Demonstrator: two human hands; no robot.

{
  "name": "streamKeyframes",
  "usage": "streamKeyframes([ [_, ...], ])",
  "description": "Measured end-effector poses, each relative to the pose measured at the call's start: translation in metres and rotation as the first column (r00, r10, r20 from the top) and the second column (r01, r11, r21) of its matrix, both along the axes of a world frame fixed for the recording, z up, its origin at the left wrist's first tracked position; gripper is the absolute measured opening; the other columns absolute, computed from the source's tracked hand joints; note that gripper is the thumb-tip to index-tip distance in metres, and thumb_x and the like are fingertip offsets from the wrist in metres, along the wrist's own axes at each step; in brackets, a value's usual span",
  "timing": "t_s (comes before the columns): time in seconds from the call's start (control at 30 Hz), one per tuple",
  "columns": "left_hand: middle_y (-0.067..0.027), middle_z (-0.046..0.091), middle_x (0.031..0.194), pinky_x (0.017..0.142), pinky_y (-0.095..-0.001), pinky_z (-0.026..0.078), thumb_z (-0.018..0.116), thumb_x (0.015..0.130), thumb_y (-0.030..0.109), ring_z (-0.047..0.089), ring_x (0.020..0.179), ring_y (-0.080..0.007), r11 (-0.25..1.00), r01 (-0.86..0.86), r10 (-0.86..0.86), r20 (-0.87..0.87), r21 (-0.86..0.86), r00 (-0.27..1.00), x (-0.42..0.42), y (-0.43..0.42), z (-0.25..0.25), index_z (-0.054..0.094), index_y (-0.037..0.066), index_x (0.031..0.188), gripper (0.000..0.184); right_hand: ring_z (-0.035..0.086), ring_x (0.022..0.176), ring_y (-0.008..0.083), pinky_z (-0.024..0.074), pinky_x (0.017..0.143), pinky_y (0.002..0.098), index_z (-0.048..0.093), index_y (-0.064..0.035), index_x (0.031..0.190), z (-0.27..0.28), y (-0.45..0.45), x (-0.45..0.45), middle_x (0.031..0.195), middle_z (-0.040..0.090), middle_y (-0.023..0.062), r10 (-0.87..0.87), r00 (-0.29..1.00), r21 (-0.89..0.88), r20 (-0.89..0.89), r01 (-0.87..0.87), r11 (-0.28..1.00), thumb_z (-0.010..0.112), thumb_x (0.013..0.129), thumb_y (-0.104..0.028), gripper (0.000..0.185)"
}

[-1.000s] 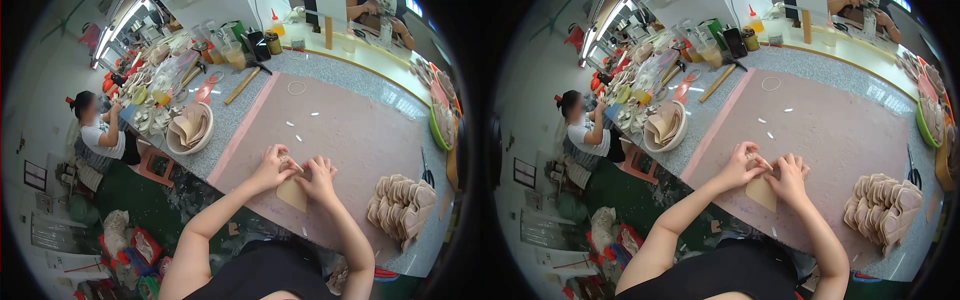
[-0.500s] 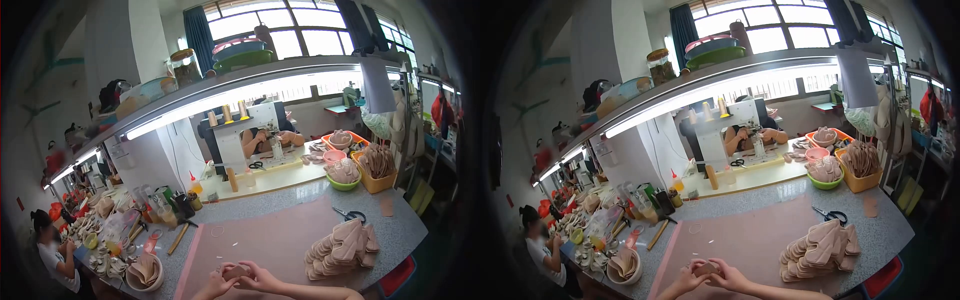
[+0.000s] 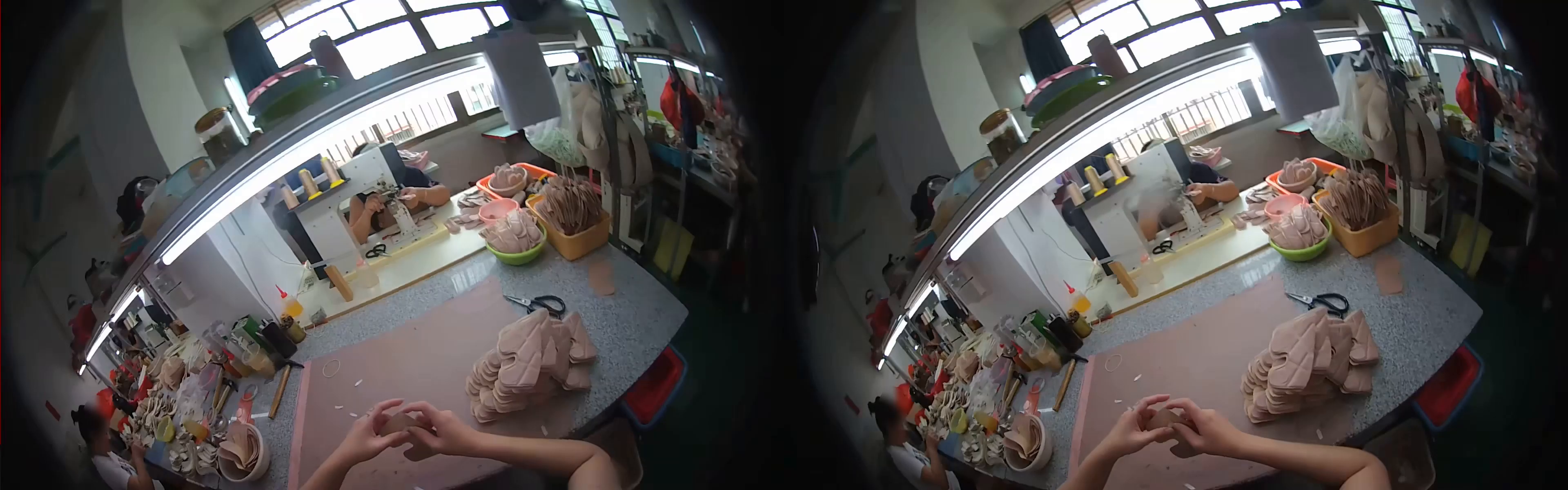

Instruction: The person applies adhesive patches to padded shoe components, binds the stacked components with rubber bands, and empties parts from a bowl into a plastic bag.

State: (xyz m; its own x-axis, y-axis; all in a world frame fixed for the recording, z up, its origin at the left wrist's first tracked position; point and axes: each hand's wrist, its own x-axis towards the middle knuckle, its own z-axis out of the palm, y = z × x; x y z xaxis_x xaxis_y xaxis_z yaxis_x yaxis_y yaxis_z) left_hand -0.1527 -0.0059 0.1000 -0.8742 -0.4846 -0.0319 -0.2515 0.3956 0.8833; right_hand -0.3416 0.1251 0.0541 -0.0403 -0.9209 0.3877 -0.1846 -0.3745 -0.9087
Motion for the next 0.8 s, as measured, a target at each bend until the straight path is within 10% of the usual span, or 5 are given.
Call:
streamKeyframes([
  [0.3, -0.0111, 0.074, 0.094, 0.074, -0.0299, 0.058, 0.087, 0.082, 0.007, 0.074, 0.088, -0.0155, 0.891, 0.226, -0.184, 0.142, -0.394, 0.973, -0.101, 0.081, 0.064, 0.038, 0.005, 0.149, 0.083, 0.072, 0.086, 0.0193, 0.0562, 0.078, 0.0344, 0.065, -0.0005, 0.12, 0.016, 0.099, -0.058, 0.096, 0.074, 0.0133, -0.234, 0.939, -0.053, 0.253, 0.255, 0.965, 0.068, 0.097, -0.016, 0.027],
  [0.4, -0.013, 0.073, 0.1, 0.08, -0.0293, 0.059, 0.086, 0.08, 0.0, 0.073, 0.093, -0.0196, 0.978, 0.207, -0.209, 0.088, 0.032, 0.974, -0.144, 0.09, 0.066, 0.051, 0.0, 0.138, 0.067, 0.072, 0.08, 0.0204, 0.0557, 0.075, 0.036, 0.066, -0.0007, 0.115, 0.02, 0.129, -0.084, 0.088, 0.072, 0.0136, -0.364, 0.881, -0.095, 0.303, 0.408, 0.908, 0.072, 0.096, -0.024, 0.031],
  [0.53, -0.0071, 0.075, 0.087, 0.071, -0.0257, 0.055, 0.09, 0.078, 0.007, 0.071, 0.082, -0.0115, 0.94, 0.274, -0.258, 0.103, -0.205, 0.961, -0.191, 0.097, 0.065, 0.071, -0.001, 0.1, 0.03, 0.068, 0.076, 0.0149, 0.0543, 0.071, 0.0317, 0.07, -0.001, 0.106, 0.039, 0.167, -0.179, 0.083, 0.072, 0.0089, -0.503, 0.842, 0.063, 0.193, 0.501, 0.863, 0.074, 0.096, -0.03, 0.031],
  [0.7, -0.0085, 0.075, 0.089, 0.074, -0.0264, 0.056, 0.088, 0.078, 0.001, 0.072, 0.084, -0.013, 0.944, 0.273, -0.271, 0.039, -0.185, 0.962, -0.211, 0.104, 0.079, 0.069, -0.002, 0.1, 0.029, 0.056, 0.124, 0.0318, 0.0444, 0.102, 0.0513, 0.066, -0.0085, 0.126, -0.057, 0.136, -0.414, 0.125, 0.067, 0.0127, -0.839, 0.006, 0.025, -0.544, 1.0, -0.01, 0.083, 0.08, -0.047, 0.063],
  [0.8, -0.0089, 0.074, 0.092, 0.077, -0.0266, 0.056, 0.086, 0.079, -0.002, 0.071, 0.087, -0.0135, 0.966, 0.219, -0.219, 0.015, -0.136, 0.976, -0.209, 0.099, 0.081, 0.068, -0.003, 0.101, 0.029, 0.042, 0.139, 0.034, 0.0349, 0.108, 0.0613, 0.062, -0.0128, 0.128, -0.08, 0.119, -0.471, 0.141, 0.056, 0.0118, -0.671, 0.014, 0.207, -0.742, 0.956, -0.209, 0.085, 0.075, -0.044, 0.066],
])
